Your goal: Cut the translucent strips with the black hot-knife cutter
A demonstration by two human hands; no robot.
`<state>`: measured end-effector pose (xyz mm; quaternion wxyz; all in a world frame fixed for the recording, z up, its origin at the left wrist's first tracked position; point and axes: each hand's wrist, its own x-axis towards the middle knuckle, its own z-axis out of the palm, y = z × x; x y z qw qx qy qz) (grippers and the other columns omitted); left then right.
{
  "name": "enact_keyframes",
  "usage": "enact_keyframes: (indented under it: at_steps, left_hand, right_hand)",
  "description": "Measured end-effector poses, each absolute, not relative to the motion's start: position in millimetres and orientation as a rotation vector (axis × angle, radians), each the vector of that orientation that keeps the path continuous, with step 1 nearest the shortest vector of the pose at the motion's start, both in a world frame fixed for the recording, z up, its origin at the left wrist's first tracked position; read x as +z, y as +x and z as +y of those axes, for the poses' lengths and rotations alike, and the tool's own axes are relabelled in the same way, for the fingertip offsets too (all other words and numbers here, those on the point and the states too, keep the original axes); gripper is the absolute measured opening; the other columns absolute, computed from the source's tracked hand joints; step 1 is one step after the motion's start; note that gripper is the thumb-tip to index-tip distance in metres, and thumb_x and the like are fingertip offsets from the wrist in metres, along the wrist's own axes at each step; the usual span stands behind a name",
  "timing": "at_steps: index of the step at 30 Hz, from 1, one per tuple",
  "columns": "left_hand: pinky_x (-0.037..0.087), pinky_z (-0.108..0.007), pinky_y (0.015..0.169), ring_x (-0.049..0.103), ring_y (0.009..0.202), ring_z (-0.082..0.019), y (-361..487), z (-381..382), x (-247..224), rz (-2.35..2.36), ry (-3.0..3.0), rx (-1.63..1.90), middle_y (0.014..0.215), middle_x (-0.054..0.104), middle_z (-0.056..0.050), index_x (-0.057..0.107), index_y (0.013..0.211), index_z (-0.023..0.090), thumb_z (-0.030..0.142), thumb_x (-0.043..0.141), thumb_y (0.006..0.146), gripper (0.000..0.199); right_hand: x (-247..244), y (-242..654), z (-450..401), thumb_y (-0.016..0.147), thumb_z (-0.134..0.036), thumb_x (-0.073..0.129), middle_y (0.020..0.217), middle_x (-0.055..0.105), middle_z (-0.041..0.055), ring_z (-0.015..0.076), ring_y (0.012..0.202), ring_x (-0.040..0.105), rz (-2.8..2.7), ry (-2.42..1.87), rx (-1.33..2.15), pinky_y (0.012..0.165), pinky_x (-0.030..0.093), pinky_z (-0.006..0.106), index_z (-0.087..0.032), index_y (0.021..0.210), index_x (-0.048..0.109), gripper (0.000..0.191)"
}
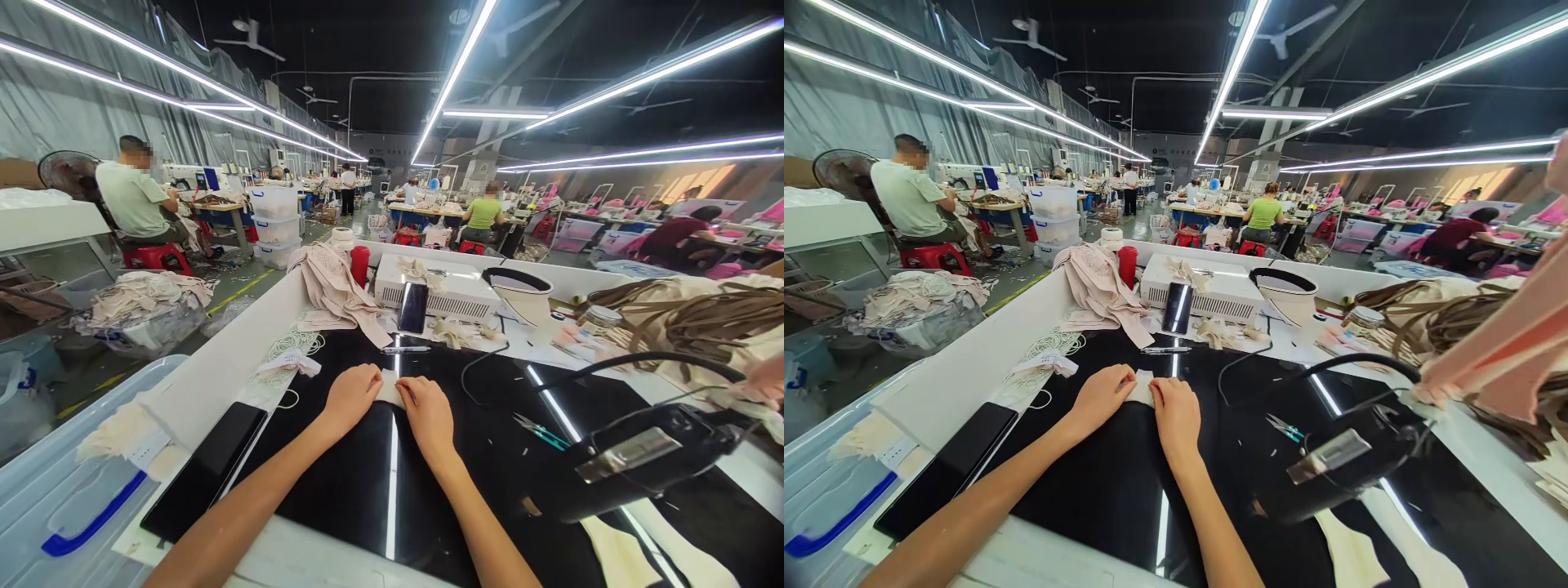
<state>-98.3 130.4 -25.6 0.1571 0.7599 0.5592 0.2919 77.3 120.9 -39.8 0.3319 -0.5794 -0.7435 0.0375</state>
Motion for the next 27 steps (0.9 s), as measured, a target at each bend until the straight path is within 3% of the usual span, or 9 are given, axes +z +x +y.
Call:
enact_keyframes:
  at_steps: [12, 19, 27]
  left_hand:
    - [0.046, -0.033, 0.084, 0.063, 0.093, -0.021, -98, 135, -41, 1.697, 2.304, 0.679, 0.098, 0.067, -0.004, 0.07, 0.094, 0.021, 0.025, 0.057, 0.098, 0.014]
    - [0.045, -0.034, 0.083, 0.061, 0.096, -0.021, -99, 129, -36, 1.708, 2.371, 0.787, 0.105, 0.066, -0.004, 0.071, 0.098, 0.021, 0.027, 0.057, 0.099, 0.015]
    - [0.045, -0.035, 0.085, 0.061, 0.094, -0.02, -90, 116, -19, 1.556, 2.517, 0.848, 0.1, 0.068, -0.003, 0.069, 0.097, 0.021, 0.025, 0.053, 0.101, 0.017]
  right_hand:
    - [-52, 75, 121, 0.103, -0.026, 0.049, 0.091, 0.071, 0.0073, 0.022, 0.084, 0.059, -2.015, -1.555, -0.059, 0.073, 0.037, 0.034, -0.022, 0.092, 0.075, 0.029]
    - [-23, 80, 86, 0.102, -0.025, 0.052, 0.111, 0.071, 0.009, 0.0258, 0.104, 0.064, -2.038, -1.359, -0.073, 0.089, 0.048, 0.04, -0.022, 0.105, 0.072, 0.02]
    - [-24, 170, -13, 0.1, -0.029, 0.057, 0.09, 0.078, -0.0003, 0.0165, 0.079, 0.075, -2.171, -1.059, 0.074, 0.073, 0.063, 0.025, -0.029, 0.1, 0.072, 0.015]
